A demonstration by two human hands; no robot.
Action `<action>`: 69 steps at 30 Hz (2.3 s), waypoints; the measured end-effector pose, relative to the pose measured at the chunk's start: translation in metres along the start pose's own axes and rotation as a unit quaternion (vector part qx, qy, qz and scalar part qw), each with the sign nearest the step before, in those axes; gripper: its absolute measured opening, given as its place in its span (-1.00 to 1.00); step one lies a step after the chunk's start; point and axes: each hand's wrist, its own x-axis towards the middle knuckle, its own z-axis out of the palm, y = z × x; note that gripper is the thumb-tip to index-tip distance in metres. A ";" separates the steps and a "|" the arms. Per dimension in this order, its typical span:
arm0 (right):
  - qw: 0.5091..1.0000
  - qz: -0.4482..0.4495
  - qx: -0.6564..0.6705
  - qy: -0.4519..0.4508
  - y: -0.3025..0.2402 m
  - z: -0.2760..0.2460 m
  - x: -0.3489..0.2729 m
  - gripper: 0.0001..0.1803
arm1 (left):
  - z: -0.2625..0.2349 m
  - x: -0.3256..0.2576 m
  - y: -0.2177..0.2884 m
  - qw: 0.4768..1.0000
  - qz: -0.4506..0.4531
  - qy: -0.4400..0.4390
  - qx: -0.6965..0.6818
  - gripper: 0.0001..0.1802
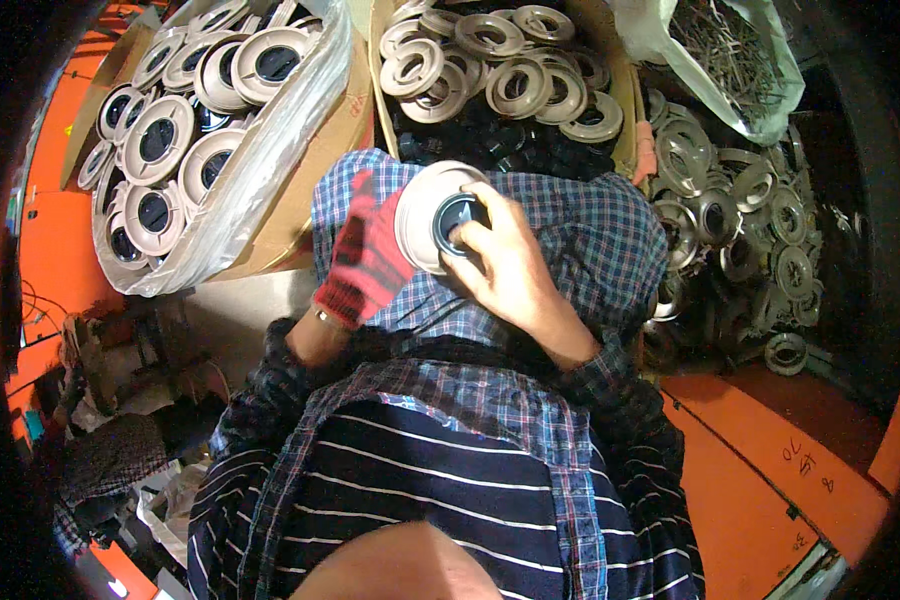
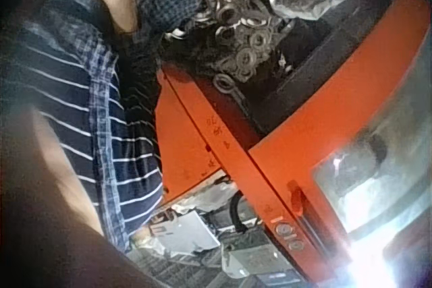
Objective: The person sits on the floor and repeatedly picks up a beige circular part and a black circular part, presses them together, and places the assembled unit into a plastic-lined box. The process is repeated continuously with items taken from a nearby cardboard box.
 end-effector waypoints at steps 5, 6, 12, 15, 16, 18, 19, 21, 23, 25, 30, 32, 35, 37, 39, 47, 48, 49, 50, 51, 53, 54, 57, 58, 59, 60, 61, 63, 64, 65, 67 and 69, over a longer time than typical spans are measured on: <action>0.996 0.019 0.086 0.018 -0.012 0.013 -0.011 -0.23 | -0.044 -0.035 -0.019 0.686 -0.114 -0.153 -0.702 -0.46; 0.990 0.033 0.130 0.041 -0.015 0.015 -0.011 -0.23 | -0.047 -0.038 -0.021 0.711 -0.126 -0.154 -0.675 -0.48; 1.000 -0.002 0.002 0.005 -0.020 -0.007 -0.005 -0.22 | -0.053 -0.038 -0.034 0.777 -0.075 -0.082 -0.620 -0.55; 0.999 0.031 0.025 -0.013 -0.019 -0.014 -0.003 -0.25 | -0.061 -0.026 -0.032 0.731 -0.075 -0.053 -0.676 -0.61; 0.999 0.025 0.035 0.015 -0.017 -0.013 -0.002 -0.27 | -0.065 -0.023 -0.030 0.731 -0.084 -0.051 -0.676 -0.63; 0.970 0.153 0.185 0.040 -0.015 -0.004 0.000 -0.46 | -0.071 -0.017 -0.022 0.688 -0.094 -0.087 -0.714 -0.44; 0.908 0.232 0.347 0.035 -0.014 0.000 0.002 -0.54 | -0.073 -0.014 -0.018 0.624 -0.144 -0.123 -0.758 -0.34; 0.682 0.406 0.606 0.060 -0.011 0.006 0.005 -0.63 | -0.075 -0.013 -0.014 0.622 -0.125 -0.125 -0.763 -0.26; 0.728 0.393 0.561 -0.033 -0.006 0.005 0.007 -0.53 | -0.074 -0.014 -0.015 0.588 -0.183 -0.149 -0.774 -0.24; 0.914 0.306 0.265 -0.036 -0.004 0.002 0.007 -0.39 | -0.072 -0.016 -0.018 0.469 -0.318 -0.267 -0.779 -0.27; 0.971 0.137 0.191 0.049 -0.002 0.004 -0.005 -0.32 | -0.070 -0.019 -0.019 0.539 -0.189 -0.171 -0.803 -0.32; 0.750 0.297 0.591 0.015 -0.002 0.011 -0.010 -0.48 | -0.069 -0.017 -0.016 0.571 -0.120 -0.140 -0.800 -0.26; 0.425 0.367 0.821 -0.097 -0.001 0.017 -0.011 -0.28 | -0.069 -0.015 -0.016 0.720 0.002 -0.045 -0.693 -0.27; 0.642 0.388 0.659 -0.050 -0.001 0.017 -0.008 -0.31 | -0.070 -0.016 -0.018 0.633 -0.075 -0.089 -0.765 -0.27; 0.782 0.354 0.514 -0.005 -0.003 0.015 -0.003 -0.44 | -0.072 -0.018 -0.022 0.527 -0.192 -0.198 -0.804 -0.26; 0.989 0.147 0.025 0.022 -0.021 0.010 0.008 -0.21 | -0.057 -0.026 -0.023 0.534 -0.241 -0.201 -0.785 -0.46; 0.992 0.125 0.025 0.006 -0.022 0.010 0.007 -0.18 | -0.055 -0.027 -0.023 0.666 -0.151 -0.181 -0.708 -0.46; 0.987 0.150 0.054 -0.010 -0.022 0.012 0.007 -0.19 | -0.052 -0.029 -0.022 0.698 -0.160 -0.133 -0.686 -0.48; 0.985 0.154 0.079 -0.002 -0.021 0.013 0.006 -0.19 | -0.051 -0.031 -0.022 0.699 -0.153 -0.124 -0.687 -0.50; 0.985 0.159 0.070 0.010 -0.020 0.016 0.006 -0.24 | -0.050 -0.033 -0.022 0.698 -0.149 -0.139 -0.687 -0.49; 0.990 0.129 0.024 0.059 -0.018 0.021 0.003 -0.30 | -0.050 -0.037 -0.021 0.697 -0.151 -0.126 -0.689 -0.49; 0.991 0.105 -0.001 0.077 -0.016 0.024 0.002 -0.32 | -0.050 -0.038 -0.020 0.702 -0.140 -0.118 -0.688 -0.49; 0.994 0.046 0.035 0.091 -0.010 0.027 -0.002 -0.41 | -0.053 -0.041 -0.018 0.734 -0.096 -0.103 -0.665 -0.50; 0.994 0.024 0.045 0.096 -0.007 0.027 -0.002 -0.42 | -0.052 -0.042 -0.017 0.742 -0.090 -0.104 -0.656 -0.50; 0.993 0.016 0.072 0.095 -0.005 0.026 -0.003 -0.45 | -0.052 -0.043 -0.017 0.756 -0.073 -0.112 -0.640 -0.49; 0.994 -0.013 0.067 0.091 -0.002 0.025 -0.004 -0.45 | -0.052 -0.044 -0.016 0.750 -0.076 -0.119 -0.647 -0.48; 0.995 -0.015 0.058 0.073 0.000 0.024 -0.004 -0.44 | -0.051 -0.046 -0.017 0.743 -0.080 -0.128 -0.652 -0.48; 0.995 -0.049 0.053 0.063 0.004 0.021 -0.002 -0.43 | -0.051 -0.048 -0.017 0.753 -0.079 -0.123 -0.642 -0.46; 0.995 -0.071 0.046 0.053 0.006 0.020 0.000 -0.43 | -0.050 -0.049 -0.018 0.743 -0.088 -0.128 -0.651 -0.45; 0.995 -0.083 0.037 0.036 0.007 0.018 0.003 -0.42 | -0.050 -0.050 -0.018 0.735 -0.092 -0.127 -0.660 -0.44; 0.991 -0.129 0.031 0.019 0.009 0.017 0.009 -0.40 | -0.049 -0.051 -0.018 0.700 -0.119 -0.139 -0.690 -0.44; 0.987 -0.162 0.017 0.004 0.011 0.017 0.015 -0.41 | -0.049 -0.052 -0.017 0.644 -0.167 -0.161 -0.729 -0.43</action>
